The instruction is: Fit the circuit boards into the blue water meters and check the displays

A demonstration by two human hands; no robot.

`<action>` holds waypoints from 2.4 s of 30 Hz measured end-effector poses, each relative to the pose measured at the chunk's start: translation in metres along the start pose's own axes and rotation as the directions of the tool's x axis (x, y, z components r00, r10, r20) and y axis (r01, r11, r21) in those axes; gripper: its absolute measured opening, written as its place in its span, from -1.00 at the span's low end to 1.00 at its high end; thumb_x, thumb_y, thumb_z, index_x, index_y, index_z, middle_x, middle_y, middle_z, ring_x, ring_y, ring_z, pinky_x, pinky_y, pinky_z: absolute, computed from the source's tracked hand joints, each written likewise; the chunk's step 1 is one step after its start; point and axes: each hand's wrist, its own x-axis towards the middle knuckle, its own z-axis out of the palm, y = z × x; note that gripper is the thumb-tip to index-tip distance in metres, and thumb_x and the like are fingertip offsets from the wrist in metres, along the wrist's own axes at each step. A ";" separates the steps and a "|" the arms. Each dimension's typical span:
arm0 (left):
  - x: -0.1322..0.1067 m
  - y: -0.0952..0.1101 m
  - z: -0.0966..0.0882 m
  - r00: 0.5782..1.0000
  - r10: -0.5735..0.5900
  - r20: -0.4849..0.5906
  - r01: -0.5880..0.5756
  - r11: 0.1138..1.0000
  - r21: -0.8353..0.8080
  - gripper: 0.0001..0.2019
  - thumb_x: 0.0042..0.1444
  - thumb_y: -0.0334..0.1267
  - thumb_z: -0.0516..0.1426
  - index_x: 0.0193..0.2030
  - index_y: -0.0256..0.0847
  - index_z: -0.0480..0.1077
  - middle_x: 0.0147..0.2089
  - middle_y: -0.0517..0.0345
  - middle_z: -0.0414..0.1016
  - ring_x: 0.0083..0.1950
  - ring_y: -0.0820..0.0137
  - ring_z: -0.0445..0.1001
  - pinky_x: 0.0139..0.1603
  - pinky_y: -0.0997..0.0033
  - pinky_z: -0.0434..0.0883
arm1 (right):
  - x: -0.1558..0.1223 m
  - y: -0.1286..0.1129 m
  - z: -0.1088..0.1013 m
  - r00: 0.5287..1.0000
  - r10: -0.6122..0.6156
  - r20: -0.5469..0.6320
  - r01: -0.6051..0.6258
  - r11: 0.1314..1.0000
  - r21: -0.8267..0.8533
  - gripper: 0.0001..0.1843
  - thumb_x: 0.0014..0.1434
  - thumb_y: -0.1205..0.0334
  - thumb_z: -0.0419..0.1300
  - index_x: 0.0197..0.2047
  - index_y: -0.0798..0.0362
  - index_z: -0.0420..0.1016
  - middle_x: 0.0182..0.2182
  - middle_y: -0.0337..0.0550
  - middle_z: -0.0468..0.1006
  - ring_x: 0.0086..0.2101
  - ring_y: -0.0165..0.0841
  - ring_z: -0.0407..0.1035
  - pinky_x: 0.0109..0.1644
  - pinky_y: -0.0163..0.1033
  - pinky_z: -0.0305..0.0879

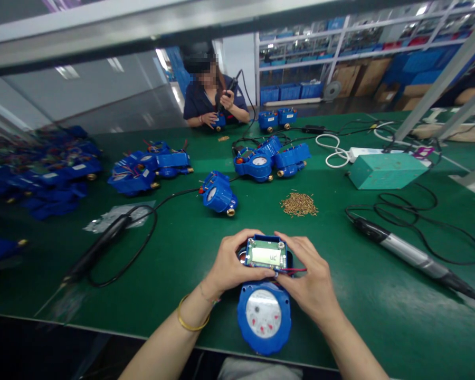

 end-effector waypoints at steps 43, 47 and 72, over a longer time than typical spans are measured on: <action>-0.003 -0.004 0.000 0.976 0.218 -0.005 -0.213 0.959 0.188 -0.46 -0.16 -0.11 0.45 -0.03 -0.19 0.46 -0.07 0.09 0.65 -0.06 0.24 0.63 0.35 0.09 0.38 | 0.014 -0.053 -0.044 0.917 -0.349 0.194 0.392 0.881 -0.265 -0.93 0.34 0.39 0.17 -0.18 0.07 0.47 -0.24 -0.13 0.47 -0.20 -0.35 0.32 -0.16 -0.22 0.23; -0.004 -0.003 0.001 0.967 0.254 -0.006 -0.249 0.951 0.186 -0.46 -0.14 -0.14 0.46 -0.02 -0.19 0.45 -0.07 0.09 0.65 -0.05 0.26 0.63 0.35 0.13 0.38 | 0.012 -0.048 -0.040 0.903 -0.365 0.228 0.419 0.867 -0.271 -0.95 0.33 0.42 0.19 -0.17 0.12 0.47 -0.22 -0.09 0.46 -0.20 -0.34 0.31 -0.17 -0.19 0.17; -0.007 -0.002 0.003 0.972 0.231 -0.053 -0.223 0.967 0.125 -0.44 -0.20 -0.17 0.49 -0.02 -0.24 0.49 -0.07 0.07 0.65 -0.03 0.28 0.62 0.32 0.23 0.39 | -0.018 -0.037 -0.044 0.997 -0.064 -0.039 0.057 0.984 -0.171 -0.72 0.27 0.07 0.30 -0.05 0.03 0.44 -0.17 -0.15 0.47 -0.23 -0.39 0.38 -0.17 -0.33 0.32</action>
